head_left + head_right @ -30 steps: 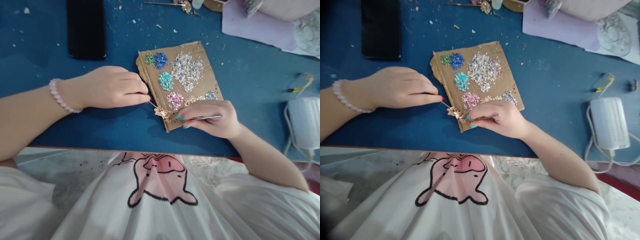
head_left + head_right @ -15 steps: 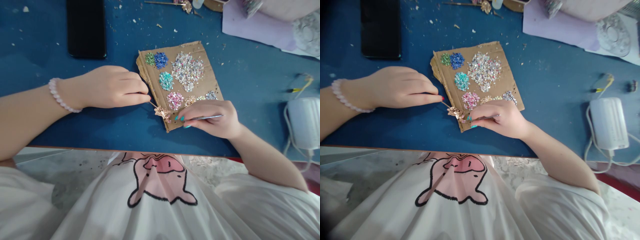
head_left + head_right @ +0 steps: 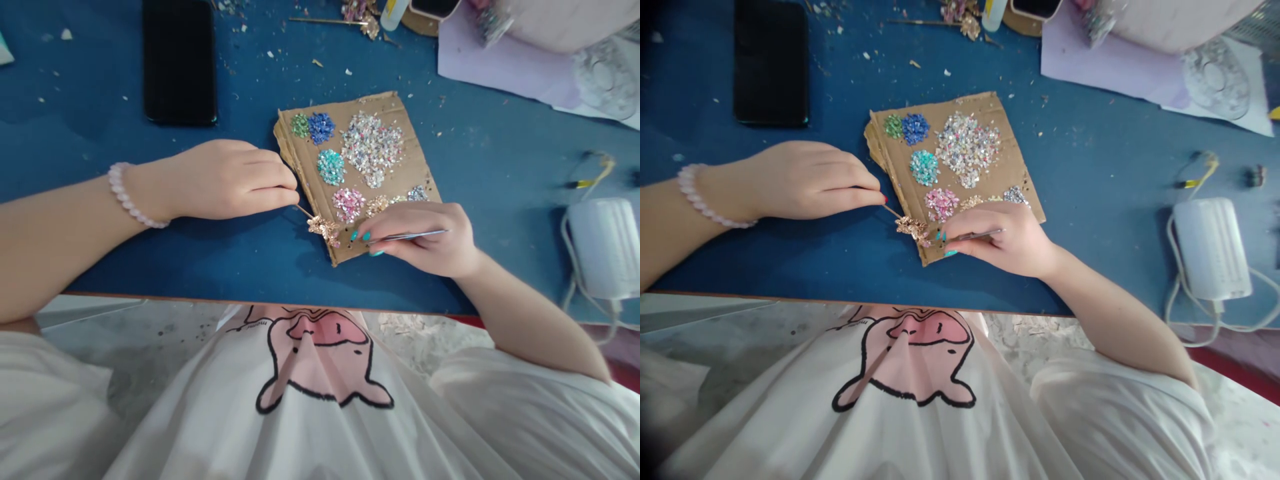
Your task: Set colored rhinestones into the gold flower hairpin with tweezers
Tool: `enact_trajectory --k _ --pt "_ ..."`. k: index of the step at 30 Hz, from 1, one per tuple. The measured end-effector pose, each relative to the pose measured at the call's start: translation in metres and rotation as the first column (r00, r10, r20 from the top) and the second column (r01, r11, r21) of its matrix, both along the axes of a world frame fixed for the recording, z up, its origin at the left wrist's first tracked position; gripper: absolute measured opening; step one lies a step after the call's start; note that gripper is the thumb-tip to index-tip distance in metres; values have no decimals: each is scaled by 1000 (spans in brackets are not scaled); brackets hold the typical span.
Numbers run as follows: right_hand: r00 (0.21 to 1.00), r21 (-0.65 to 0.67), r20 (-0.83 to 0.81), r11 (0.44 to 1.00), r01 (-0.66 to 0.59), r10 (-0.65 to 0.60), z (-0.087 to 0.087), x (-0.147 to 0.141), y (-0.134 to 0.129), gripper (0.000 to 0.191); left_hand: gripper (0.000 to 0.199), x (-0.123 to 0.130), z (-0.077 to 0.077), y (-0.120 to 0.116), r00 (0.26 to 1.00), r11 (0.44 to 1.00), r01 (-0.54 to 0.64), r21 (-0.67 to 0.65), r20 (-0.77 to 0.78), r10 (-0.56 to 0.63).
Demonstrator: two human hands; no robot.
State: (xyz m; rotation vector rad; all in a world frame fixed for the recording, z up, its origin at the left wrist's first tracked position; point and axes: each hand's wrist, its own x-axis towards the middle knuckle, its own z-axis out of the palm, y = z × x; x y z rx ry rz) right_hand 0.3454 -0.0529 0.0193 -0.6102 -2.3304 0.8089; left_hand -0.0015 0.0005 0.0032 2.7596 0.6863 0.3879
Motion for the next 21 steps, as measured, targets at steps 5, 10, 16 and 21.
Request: enact_trajectory --k 5,10,16,21 --pt "988 17 -99 992 121 -119 5 3 1 8 49 -1 -7 -1 998 998 -63 31 21 62" --pt "949 -6 -230 976 219 -215 2 5 4 14 41 -5 -6 -4 997 993 -76 85 34 74" --pt "821 -25 -444 921 388 -358 -8 4 14 29 38 -4 -6 -7 990 970 -93 222 124 67" --pt "799 -141 -483 932 334 -359 -6 0 16 21 33 6 -3 -18 951 977 -210 28 239 197"
